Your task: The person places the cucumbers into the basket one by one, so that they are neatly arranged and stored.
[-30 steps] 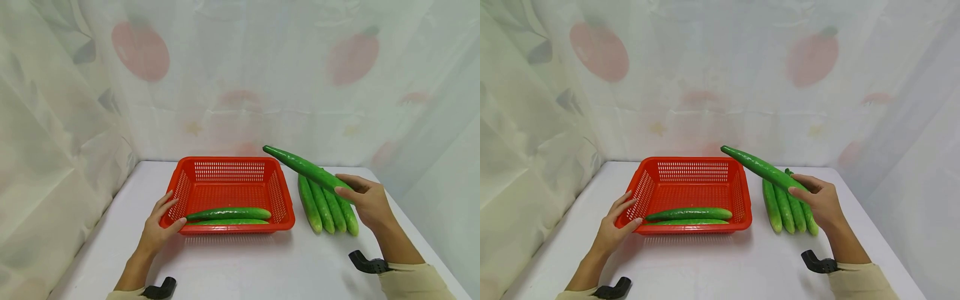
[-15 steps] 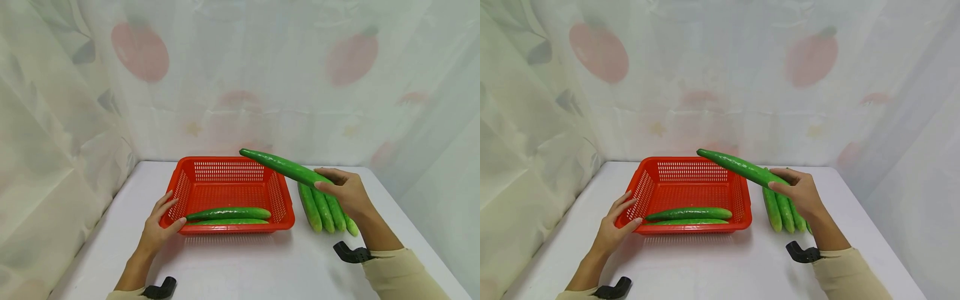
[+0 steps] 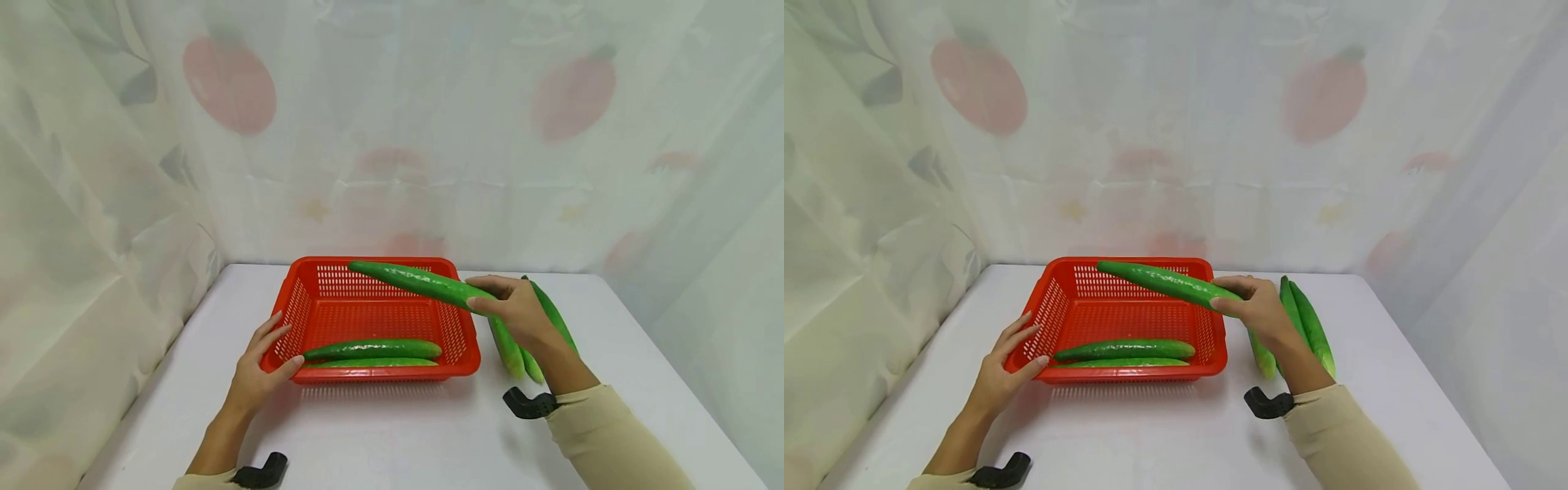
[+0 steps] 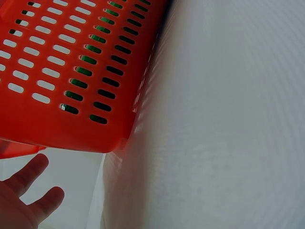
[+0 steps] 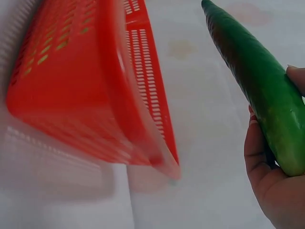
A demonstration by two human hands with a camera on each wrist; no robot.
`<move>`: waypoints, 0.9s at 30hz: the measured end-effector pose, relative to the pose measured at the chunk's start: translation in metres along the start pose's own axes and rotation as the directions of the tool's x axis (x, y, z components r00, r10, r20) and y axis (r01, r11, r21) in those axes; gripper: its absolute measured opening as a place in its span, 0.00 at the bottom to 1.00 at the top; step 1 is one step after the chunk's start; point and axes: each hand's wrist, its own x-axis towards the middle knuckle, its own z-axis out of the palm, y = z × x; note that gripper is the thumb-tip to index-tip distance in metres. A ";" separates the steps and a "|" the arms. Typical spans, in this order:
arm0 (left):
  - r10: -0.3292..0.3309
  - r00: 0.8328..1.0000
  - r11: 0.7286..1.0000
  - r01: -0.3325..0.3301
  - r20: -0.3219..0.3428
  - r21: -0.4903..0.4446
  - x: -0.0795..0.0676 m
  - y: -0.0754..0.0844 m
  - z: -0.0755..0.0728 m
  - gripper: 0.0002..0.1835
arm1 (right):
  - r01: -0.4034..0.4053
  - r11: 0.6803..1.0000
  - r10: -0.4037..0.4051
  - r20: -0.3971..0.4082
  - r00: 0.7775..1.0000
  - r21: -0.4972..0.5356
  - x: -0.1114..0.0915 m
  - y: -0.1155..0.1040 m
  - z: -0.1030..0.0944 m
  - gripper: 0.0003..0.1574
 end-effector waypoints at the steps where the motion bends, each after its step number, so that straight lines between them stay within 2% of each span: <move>1: 0.000 1.000 1.000 0.000 0.000 -0.003 0.000 0.000 0.000 0.31 | -0.001 1.000 0.001 0.011 1.000 0.007 0.002 0.001 0.004 0.25; 8: -0.002 1.000 1.000 0.002 0.000 0.020 -0.001 0.000 0.001 0.32 | -0.054 0.997 0.050 0.077 0.996 0.057 0.014 0.011 0.024 0.24; 18: -0.004 1.000 1.000 0.004 0.002 0.028 -0.001 -0.001 0.001 0.32 | -0.034 0.996 0.021 0.147 0.989 0.084 0.028 0.026 0.044 0.22; 24: -0.009 1.000 1.000 0.009 -0.002 0.028 -0.001 0.000 0.000 0.32 | -0.055 0.998 0.050 0.180 0.982 0.022 0.033 0.031 0.053 0.22; 27: -0.009 1.000 1.000 0.009 0.000 0.019 -0.001 0.014 0.000 0.31 | -0.049 0.999 0.050 0.188 0.981 -0.012 0.036 0.032 0.056 0.22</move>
